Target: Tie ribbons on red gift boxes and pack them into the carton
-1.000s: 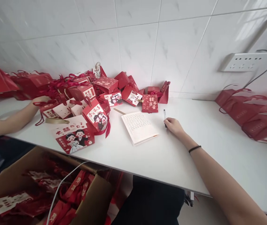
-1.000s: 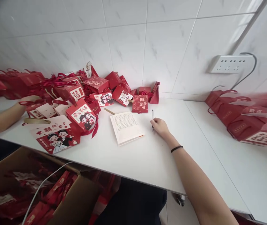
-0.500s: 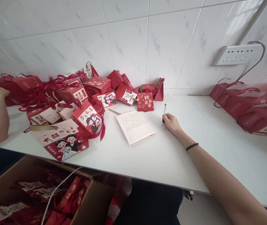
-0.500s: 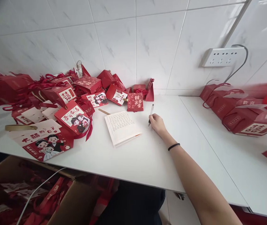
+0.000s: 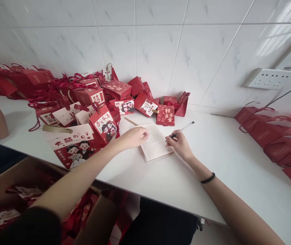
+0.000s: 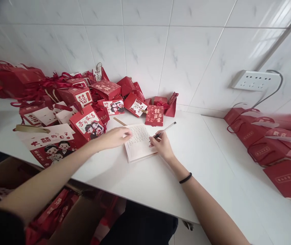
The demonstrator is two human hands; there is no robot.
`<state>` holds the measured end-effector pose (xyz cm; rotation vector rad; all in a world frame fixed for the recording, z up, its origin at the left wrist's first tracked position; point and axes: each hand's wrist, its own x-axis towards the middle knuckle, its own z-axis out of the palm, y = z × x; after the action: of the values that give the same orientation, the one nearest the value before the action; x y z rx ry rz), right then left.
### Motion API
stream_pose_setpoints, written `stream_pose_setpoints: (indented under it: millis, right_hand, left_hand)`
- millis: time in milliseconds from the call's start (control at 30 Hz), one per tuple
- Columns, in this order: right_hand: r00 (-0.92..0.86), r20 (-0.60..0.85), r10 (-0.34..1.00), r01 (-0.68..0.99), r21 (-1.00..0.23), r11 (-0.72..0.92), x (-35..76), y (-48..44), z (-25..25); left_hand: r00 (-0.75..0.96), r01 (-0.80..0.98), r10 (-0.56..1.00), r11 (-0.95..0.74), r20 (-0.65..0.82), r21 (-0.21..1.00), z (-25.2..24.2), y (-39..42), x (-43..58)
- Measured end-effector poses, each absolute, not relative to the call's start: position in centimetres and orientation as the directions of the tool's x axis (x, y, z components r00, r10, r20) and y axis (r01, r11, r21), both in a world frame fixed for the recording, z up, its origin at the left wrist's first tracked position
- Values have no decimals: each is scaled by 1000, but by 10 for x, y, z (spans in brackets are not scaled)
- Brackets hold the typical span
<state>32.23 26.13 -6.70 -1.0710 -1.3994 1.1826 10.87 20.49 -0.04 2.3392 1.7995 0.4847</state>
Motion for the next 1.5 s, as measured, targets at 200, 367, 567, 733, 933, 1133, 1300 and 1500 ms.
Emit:
stream_pose_setpoints:
  millis: [200,367,567,733,933,1133,1300,1500]
  right_hand:
    - [-225,66,972,89,-992,88,324,249,-66]
    - [-325,66,943,174,-976,128,302,248,-63]
    - [-265,172,949,311,-916,253,268,262,-71]
    - [-243,174,954,376,-890,258,269,262,-74]
    - [-299,148,943,441,-855,274,271,261,-74]
    - [-304,152,941,453,-846,283,271,261,-75]
    - [-308,155,939,449,-846,287,271,261,-75]
    - [-318,168,933,474,-825,310,270,260,-75]
  left_hand:
    - [144,915,960,-221,239,338,-66,296,134]
    - [151,906,960,-230,236,355,-83,295,130]
    - [163,911,969,-220,185,349,-82,299,134]
    - [201,906,955,-267,220,330,-84,300,134]
    - [180,897,957,-255,229,360,-86,302,136]
    - [169,893,958,-248,231,377,-85,303,137]
    - [169,887,957,-251,234,388,-86,303,136]
    - [180,882,952,-268,249,388,-88,304,136]
